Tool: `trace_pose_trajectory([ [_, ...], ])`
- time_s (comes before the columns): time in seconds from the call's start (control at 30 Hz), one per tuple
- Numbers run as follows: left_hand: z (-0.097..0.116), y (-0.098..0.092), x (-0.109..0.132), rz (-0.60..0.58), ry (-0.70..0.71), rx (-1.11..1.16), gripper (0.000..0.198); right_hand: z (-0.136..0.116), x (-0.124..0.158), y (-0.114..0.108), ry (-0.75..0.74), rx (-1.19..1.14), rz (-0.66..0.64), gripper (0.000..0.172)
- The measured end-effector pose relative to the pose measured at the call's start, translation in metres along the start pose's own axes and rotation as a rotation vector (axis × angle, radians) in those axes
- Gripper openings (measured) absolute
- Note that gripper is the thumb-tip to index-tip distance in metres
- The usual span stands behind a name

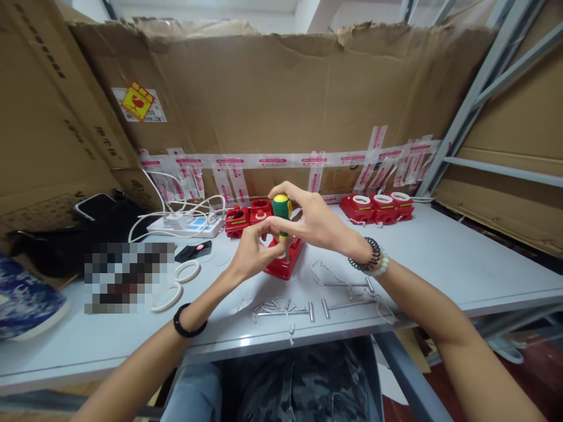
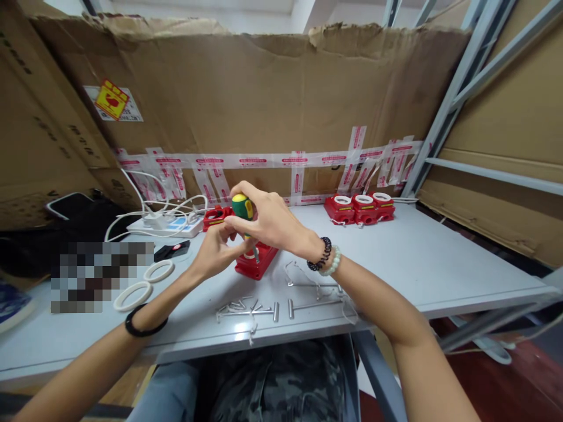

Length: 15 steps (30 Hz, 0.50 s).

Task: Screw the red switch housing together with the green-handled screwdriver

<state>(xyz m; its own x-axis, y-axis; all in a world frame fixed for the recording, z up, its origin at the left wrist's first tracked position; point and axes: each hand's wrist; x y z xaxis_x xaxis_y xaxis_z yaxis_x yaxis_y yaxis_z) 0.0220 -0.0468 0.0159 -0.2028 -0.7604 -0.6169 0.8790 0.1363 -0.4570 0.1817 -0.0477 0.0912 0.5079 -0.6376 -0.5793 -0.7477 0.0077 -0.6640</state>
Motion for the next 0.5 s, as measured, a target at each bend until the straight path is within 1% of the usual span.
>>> trace_pose_trajectory([
  [0.1, 0.0, -0.003, -0.001, -0.023, 0.021, -0.01, 0.018, 0.002, -0.002, -0.008, -0.08, -0.113, -0.166, 0.033],
  [0.13, -0.001, -0.005, -0.002, -0.049, 0.035, -0.025, 0.018, 0.003, -0.002, -0.01, -0.088, -0.138, -0.197, 0.033],
  [0.17, -0.004, -0.007, -0.003, -0.102, 0.056, -0.045, 0.02, 0.005, -0.003, -0.012, -0.089, -0.156, -0.214, 0.032],
  [0.2, -0.008, -0.009, -0.004, -0.181, 0.083, -0.064, 0.026, 0.007, -0.003, -0.013, -0.087, -0.167, -0.22, 0.031],
  [0.23, -0.014, -0.012, -0.005, -0.274, 0.114, -0.081, 0.038, 0.008, -0.003, -0.014, -0.085, -0.172, -0.222, 0.03],
  [0.3, -0.027, -0.017, -0.007, -0.5, 0.151, -0.099, 0.073, 0.012, -0.004, -0.014, -0.092, -0.17, -0.219, 0.027],
  [0.33, -0.033, -0.019, -0.008, -0.576, 0.154, -0.101, 0.084, 0.013, -0.004, -0.014, -0.097, -0.165, -0.218, 0.026],
  [0.37, -0.04, -0.021, -0.01, -0.621, 0.14, -0.103, 0.087, 0.013, -0.004, -0.014, -0.099, -0.159, -0.216, 0.026],
  [0.43, -0.049, -0.022, -0.012, -0.648, 0.099, -0.118, 0.084, 0.013, -0.004, -0.014, -0.1, -0.143, -0.203, 0.024],
  [0.5, -0.054, -0.022, -0.014, -0.632, 0.079, -0.14, 0.083, 0.01, -0.004, -0.013, -0.088, -0.099, -0.166, 0.022],
])
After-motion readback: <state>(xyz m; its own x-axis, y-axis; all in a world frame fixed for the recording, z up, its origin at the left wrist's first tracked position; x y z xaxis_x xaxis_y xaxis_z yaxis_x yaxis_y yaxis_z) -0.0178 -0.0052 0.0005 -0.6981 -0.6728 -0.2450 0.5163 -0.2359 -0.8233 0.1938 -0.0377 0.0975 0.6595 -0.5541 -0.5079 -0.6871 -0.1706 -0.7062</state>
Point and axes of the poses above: each hand's wrist, its own x-axis away from the middle knuckle, its own y-axis out of the palm, z = x × y, and after that the axes turned 3 degrees about y, right-handed
